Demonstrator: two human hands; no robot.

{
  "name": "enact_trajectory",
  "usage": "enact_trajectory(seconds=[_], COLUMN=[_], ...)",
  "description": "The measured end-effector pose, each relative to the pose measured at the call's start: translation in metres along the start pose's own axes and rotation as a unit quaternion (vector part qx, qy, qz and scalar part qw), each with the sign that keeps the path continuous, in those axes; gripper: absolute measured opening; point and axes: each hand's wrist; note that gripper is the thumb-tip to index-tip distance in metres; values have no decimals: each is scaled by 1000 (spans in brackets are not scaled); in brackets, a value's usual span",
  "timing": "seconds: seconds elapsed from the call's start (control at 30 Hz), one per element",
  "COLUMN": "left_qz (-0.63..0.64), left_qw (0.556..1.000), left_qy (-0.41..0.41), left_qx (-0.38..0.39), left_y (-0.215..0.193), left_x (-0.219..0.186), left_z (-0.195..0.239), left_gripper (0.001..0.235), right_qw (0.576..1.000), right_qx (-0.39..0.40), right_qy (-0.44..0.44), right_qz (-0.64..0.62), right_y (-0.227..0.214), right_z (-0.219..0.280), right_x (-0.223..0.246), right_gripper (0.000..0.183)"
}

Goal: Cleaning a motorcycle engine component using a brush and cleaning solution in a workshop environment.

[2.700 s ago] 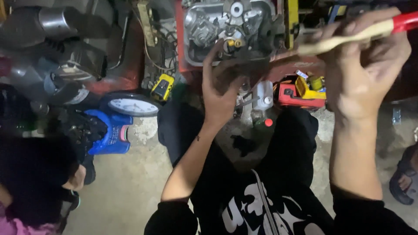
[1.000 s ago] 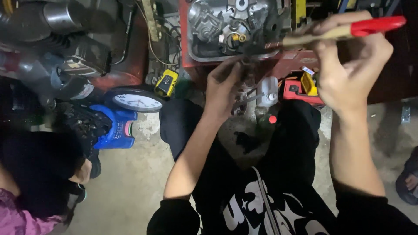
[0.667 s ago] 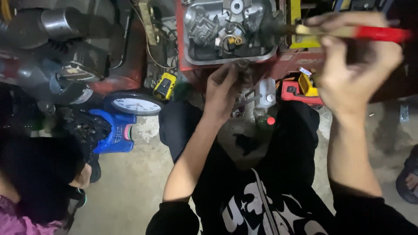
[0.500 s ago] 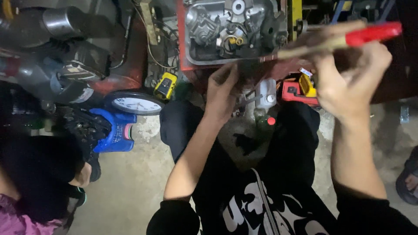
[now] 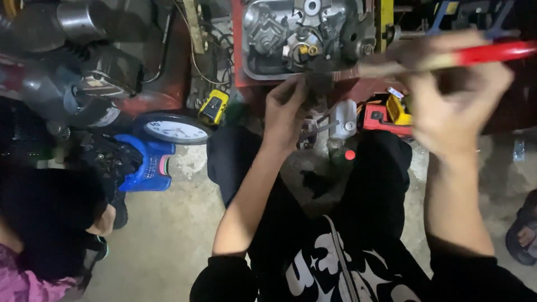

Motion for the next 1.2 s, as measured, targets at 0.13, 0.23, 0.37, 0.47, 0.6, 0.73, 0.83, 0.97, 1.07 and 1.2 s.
enact_trajectory(seconds=[0.13, 0.23, 0.37, 0.47, 0.6, 0.73, 0.83, 0.97, 1.07, 1.2], left_qz=[0, -7, 9, 7, -3, -24, -20, -27, -26, -4], left_qw=[1000, 1000, 1000, 1000, 1000, 1000, 1000, 999, 1000, 1000], left_qy=[-20, -1, 11, -2, 19, 17, -5, -1, 7, 5], left_qx=[-16, 3, 11, 2, 14, -1, -5, 18, -4, 5], left_y=[10, 5, 4, -4, 6, -4, 3, 5, -2, 6], left_x=[-7, -7, -5, -1, -5, 1, -3, -6, 0, -7], left_z=[0, 1, -1, -2, -2, -4, -3, -2, -3, -4], left_gripper=[24, 22, 20, 20, 21, 27, 25, 20, 28, 22], right_qw=[994, 998, 991, 996, 995, 996, 992, 993, 992, 996], right_qx=[-31, -29, -21, -60, -7, -25, -31, -8, -39, -19], right_qy=[-31, -31, -26, 55, -26, 2, 36, -92, 14, -18], right_qz=[96, 56, 132, -40, 95, 85, 113, 70, 123, 90], right_y=[7, 11, 17, 3, 10, 4, 10, 5, 15, 8], right_z=[-7, -5, -12, 6, -3, 8, 5, 1, 0, -1], right_x=[10, 6, 13, -1, 2, 1, 11, 7, 9, 4], right_gripper=[2, 7, 13, 29, 16, 17, 11, 21, 7, 13])
Point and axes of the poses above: each hand's wrist, its own z-axis away from the middle knuckle, its own y-axis out of the palm, x = y × z, and after that the axes turned 3 degrees about -x, right-handed
